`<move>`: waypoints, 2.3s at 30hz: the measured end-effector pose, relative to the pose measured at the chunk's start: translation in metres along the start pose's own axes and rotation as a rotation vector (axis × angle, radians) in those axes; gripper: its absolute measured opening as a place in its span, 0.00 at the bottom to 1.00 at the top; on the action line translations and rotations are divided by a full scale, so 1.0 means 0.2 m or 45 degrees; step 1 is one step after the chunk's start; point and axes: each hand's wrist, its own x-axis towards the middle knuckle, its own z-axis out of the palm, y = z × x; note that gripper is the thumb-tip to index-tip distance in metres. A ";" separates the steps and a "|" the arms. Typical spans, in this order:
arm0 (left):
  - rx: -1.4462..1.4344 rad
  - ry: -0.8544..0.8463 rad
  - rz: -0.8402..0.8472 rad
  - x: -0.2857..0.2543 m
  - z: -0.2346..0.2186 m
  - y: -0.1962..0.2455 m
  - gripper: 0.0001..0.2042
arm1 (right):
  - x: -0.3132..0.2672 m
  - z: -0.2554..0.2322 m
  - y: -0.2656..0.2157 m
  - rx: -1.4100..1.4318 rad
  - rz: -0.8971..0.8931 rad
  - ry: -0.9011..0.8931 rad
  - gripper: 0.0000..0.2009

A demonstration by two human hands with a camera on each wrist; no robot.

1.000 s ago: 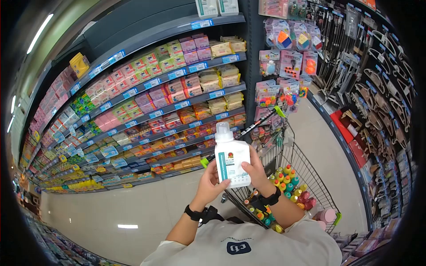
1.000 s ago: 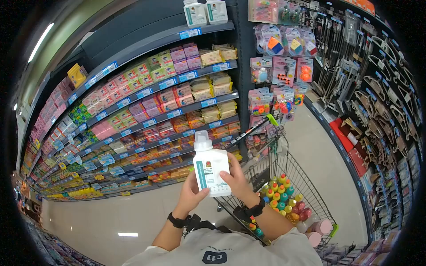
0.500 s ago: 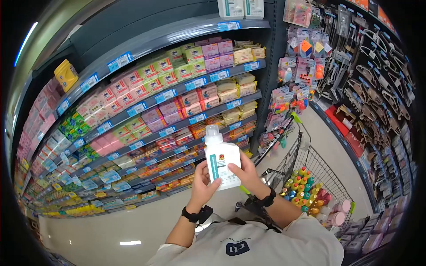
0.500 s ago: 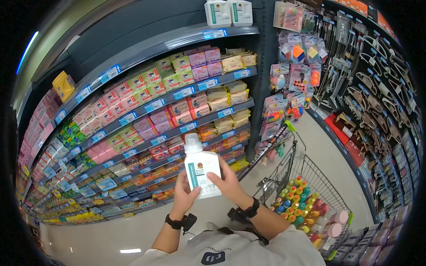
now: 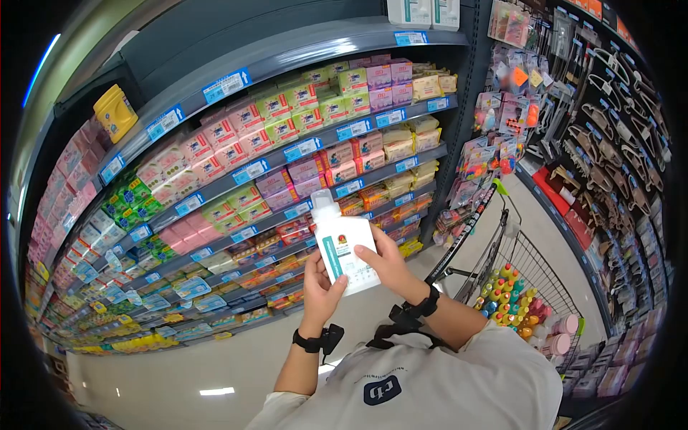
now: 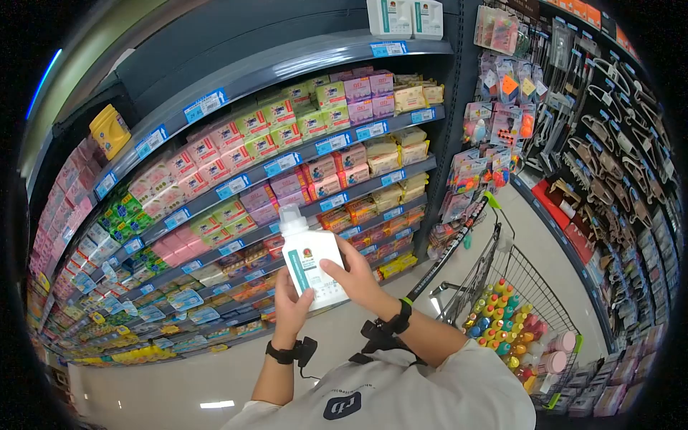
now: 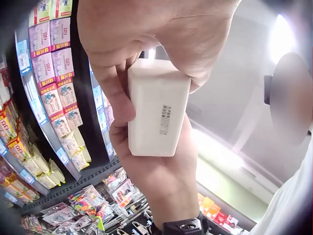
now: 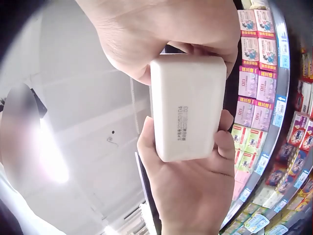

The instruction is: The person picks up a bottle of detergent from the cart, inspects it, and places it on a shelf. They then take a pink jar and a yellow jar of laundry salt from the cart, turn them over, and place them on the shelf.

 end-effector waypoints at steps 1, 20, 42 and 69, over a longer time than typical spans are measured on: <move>0.005 -0.005 0.036 0.03 -0.02 0.01 0.32 | 0.03 0.01 -0.01 0.021 0.006 -0.009 0.31; 0.320 -0.311 0.562 1.37 0.49 0.66 0.34 | 0.97 -0.43 -1.01 -0.666 -0.910 0.283 0.19; 0.462 -0.573 0.580 2.32 0.66 1.14 0.34 | 1.65 -0.56 -1.52 -0.683 -1.195 0.379 0.23; 1.081 -0.488 0.080 2.77 0.75 0.98 0.17 | 1.91 -0.83 -1.36 -1.219 -1.187 0.778 0.15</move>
